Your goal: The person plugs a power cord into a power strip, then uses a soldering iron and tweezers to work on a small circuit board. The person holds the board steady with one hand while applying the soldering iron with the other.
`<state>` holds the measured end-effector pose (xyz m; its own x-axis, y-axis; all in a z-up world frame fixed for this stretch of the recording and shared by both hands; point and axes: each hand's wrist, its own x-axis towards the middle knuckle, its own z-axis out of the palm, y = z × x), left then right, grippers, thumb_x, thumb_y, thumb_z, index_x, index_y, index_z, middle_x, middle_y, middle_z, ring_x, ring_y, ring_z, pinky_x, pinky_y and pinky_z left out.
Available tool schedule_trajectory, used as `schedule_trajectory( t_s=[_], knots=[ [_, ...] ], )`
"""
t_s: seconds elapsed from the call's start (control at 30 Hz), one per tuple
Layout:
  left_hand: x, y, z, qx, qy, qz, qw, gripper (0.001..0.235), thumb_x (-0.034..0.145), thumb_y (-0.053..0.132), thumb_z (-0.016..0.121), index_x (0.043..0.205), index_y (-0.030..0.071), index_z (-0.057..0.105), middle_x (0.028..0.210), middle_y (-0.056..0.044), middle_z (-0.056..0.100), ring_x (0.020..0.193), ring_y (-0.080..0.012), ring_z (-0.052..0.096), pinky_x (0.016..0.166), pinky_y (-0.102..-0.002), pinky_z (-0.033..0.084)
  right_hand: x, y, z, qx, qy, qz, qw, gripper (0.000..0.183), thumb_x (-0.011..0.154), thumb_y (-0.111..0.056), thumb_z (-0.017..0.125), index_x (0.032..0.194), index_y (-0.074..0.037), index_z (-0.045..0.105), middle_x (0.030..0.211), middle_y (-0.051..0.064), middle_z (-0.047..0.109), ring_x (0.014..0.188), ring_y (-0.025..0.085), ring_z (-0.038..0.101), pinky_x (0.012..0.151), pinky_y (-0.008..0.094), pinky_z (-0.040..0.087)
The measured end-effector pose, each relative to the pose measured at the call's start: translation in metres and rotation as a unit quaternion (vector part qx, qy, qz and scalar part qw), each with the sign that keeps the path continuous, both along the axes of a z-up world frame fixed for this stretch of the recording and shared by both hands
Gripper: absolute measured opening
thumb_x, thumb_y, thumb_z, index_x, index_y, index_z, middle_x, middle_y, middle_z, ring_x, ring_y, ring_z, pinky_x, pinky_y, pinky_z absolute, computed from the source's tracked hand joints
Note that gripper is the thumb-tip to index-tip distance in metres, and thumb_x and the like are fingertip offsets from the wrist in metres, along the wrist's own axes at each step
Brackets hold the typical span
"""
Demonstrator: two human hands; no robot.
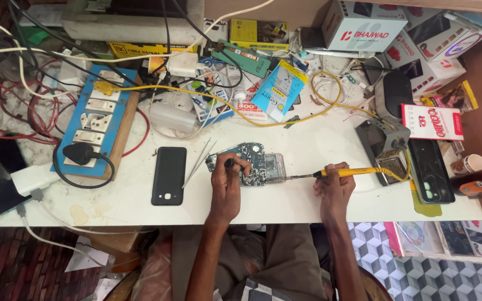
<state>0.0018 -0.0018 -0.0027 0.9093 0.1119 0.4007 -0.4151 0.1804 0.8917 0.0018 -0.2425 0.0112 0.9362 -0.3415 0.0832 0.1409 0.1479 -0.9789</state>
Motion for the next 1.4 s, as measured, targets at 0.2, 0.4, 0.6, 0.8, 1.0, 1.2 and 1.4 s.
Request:
schedule_trajectory(
  t_s=[0.2,0.4,0.6,0.8,1.0,1.2,1.4],
  knots=[
    [0.0003,0.0013,-0.0016,-0.001,0.001,0.0,1.0,0.025,0.116,0.03,0.039,0.116,0.007,0.046,0.089,-0.006,0.058,0.082,-0.0118,0.053,0.079,-0.031,0.047,-0.0007,0.0031,0.0014,-0.007,0.002,-0.005,1.0,0.022,0.107,-0.021,0.055,0.091,-0.008,0.048,0.066,0.003,0.053,0.051,0.009,0.053,0.046,0.023,0.041],
    [-0.0021,0.0,-0.0026,0.0,0.0,-0.002,1.0,0.029,0.116,0.034,0.039,0.117,0.007,0.047,0.088,-0.006,0.058,0.082,-0.0118,0.053,0.078,-0.031,0.047,-0.0016,0.0041,0.003,-0.035,0.014,-0.009,0.999,0.022,0.108,-0.022,0.055,0.092,-0.006,0.051,0.063,0.005,0.056,0.049,0.008,0.05,0.047,0.023,0.04],
    [0.0006,0.0005,-0.0016,0.0,-0.004,-0.001,1.0,0.029,0.115,0.035,0.039,0.118,0.006,0.047,0.088,-0.006,0.058,0.081,-0.0116,0.053,0.076,-0.03,0.046,0.0011,0.0022,0.0021,-0.037,0.004,0.003,0.999,0.023,0.108,-0.022,0.056,0.091,-0.007,0.05,0.063,0.004,0.054,0.049,0.008,0.05,0.046,0.023,0.039],
    [-0.0001,0.0013,-0.0025,0.008,0.032,0.003,0.999,0.03,0.113,0.035,0.04,0.116,0.007,0.047,0.086,-0.007,0.06,0.074,-0.0108,0.049,0.069,-0.029,0.043,0.0032,0.0008,-0.0023,-0.017,-0.008,0.007,1.0,0.023,0.107,-0.02,0.057,0.089,-0.007,0.048,0.066,0.002,0.051,0.052,0.008,0.05,0.046,0.023,0.04],
    [-0.002,0.0005,-0.002,0.011,0.002,0.002,1.0,0.03,0.116,0.035,0.038,0.114,0.007,0.046,0.087,-0.006,0.059,0.081,-0.0105,0.054,0.076,-0.029,0.047,0.0018,-0.0002,-0.0039,-0.014,-0.001,0.0,1.0,0.024,0.107,-0.018,0.057,0.088,-0.008,0.046,0.066,0.001,0.048,0.051,0.008,0.048,0.045,0.023,0.038],
    [-0.0014,0.001,-0.0005,0.011,0.009,0.008,1.0,0.028,0.115,0.034,0.039,0.114,0.007,0.046,0.087,-0.007,0.059,0.078,-0.0105,0.053,0.073,-0.029,0.045,-0.0007,0.0012,-0.0011,0.0,0.002,-0.004,1.0,0.023,0.106,-0.019,0.057,0.089,-0.008,0.047,0.068,0.0,0.049,0.051,0.008,0.05,0.045,0.023,0.038],
    [0.0005,0.0009,-0.0012,0.005,-0.003,0.0,1.0,0.028,0.116,0.034,0.038,0.114,0.007,0.046,0.087,-0.007,0.059,0.08,-0.0105,0.054,0.076,-0.03,0.047,0.0002,0.0029,0.0035,-0.008,-0.013,0.0,1.0,0.021,0.107,-0.02,0.055,0.092,-0.007,0.049,0.066,0.004,0.055,0.051,0.009,0.053,0.047,0.023,0.041]
  ],
)
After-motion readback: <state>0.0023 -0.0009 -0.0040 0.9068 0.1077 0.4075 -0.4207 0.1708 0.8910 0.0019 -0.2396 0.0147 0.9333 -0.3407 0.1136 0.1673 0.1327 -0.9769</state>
